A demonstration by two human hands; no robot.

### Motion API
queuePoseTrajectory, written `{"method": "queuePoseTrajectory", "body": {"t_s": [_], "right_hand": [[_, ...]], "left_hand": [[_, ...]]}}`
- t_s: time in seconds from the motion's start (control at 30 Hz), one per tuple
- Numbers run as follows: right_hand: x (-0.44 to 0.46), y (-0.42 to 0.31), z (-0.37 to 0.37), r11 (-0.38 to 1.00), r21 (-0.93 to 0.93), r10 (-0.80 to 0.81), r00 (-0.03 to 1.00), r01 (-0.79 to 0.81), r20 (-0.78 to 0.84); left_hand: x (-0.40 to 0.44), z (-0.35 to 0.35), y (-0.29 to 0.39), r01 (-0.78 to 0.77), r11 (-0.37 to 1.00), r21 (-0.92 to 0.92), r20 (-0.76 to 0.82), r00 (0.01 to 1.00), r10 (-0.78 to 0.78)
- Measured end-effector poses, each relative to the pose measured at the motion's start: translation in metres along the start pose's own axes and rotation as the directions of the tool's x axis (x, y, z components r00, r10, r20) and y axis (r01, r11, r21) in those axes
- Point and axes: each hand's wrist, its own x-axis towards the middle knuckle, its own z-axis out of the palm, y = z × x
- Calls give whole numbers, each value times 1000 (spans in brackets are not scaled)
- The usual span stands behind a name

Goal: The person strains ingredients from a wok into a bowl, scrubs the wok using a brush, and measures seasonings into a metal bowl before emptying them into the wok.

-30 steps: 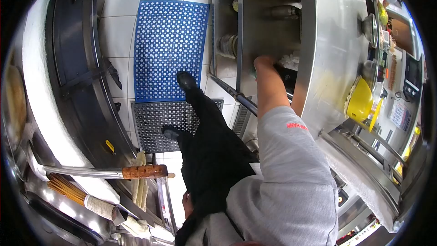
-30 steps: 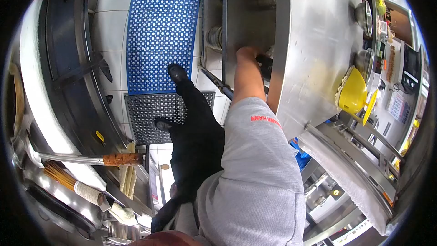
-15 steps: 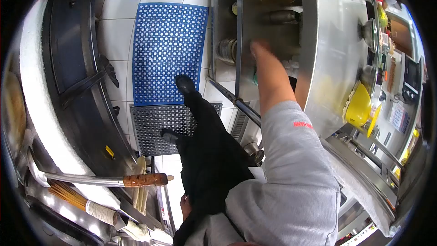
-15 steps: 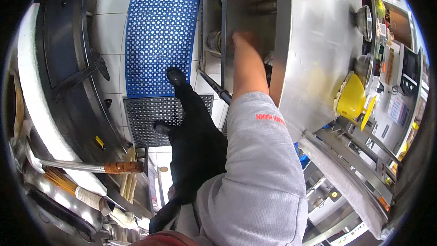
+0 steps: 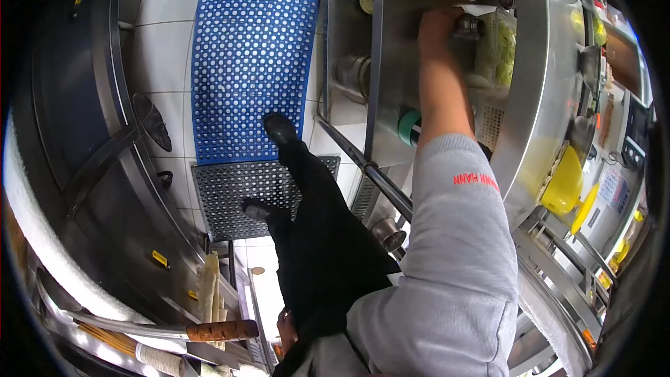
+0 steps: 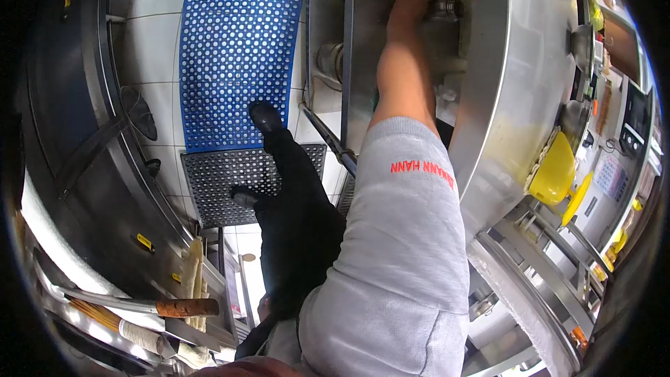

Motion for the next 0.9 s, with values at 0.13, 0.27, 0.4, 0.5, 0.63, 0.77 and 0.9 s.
{"method": "queuePoseTrajectory", "body": {"t_s": [0.13, 0.27, 0.4, 0.5, 0.63, 0.77, 0.9], "right_hand": [[21, -12, 42, 998, 64, -18, 991, 9, 132], [-1, -12, 43, 992, 102, 62, 985, -79, 159], [-2, -47, 134, 959, 226, 187, 981, -172, -47], [-7, -44, 139, 979, 185, 48, 982, -83, 183], [-11, -47, 137, 931, 309, 120, 962, -195, 243], [-32, -33, 62, 927, 351, 52, 974, -129, 220], [-9, -26, -17, 754, 652, -170, 982, 74, 85]], "left_hand": [[-32, 20, 51, -132, 964, 233, 55, 991, 122], [-33, 20, 58, -153, 928, 341, 75, 988, 136], [-27, 15, 40, -94, 973, 213, 29, 996, 90], [-8, 1, 9, -64, 983, 170, 27, 998, 60], [1, -5, -3, -80, 993, 83, 71, 995, 74], [-36, 23, 57, -51, 968, 246, 18, 999, 48], [2, -5, 4, -144, 975, 168, 58, 989, 136]]}}
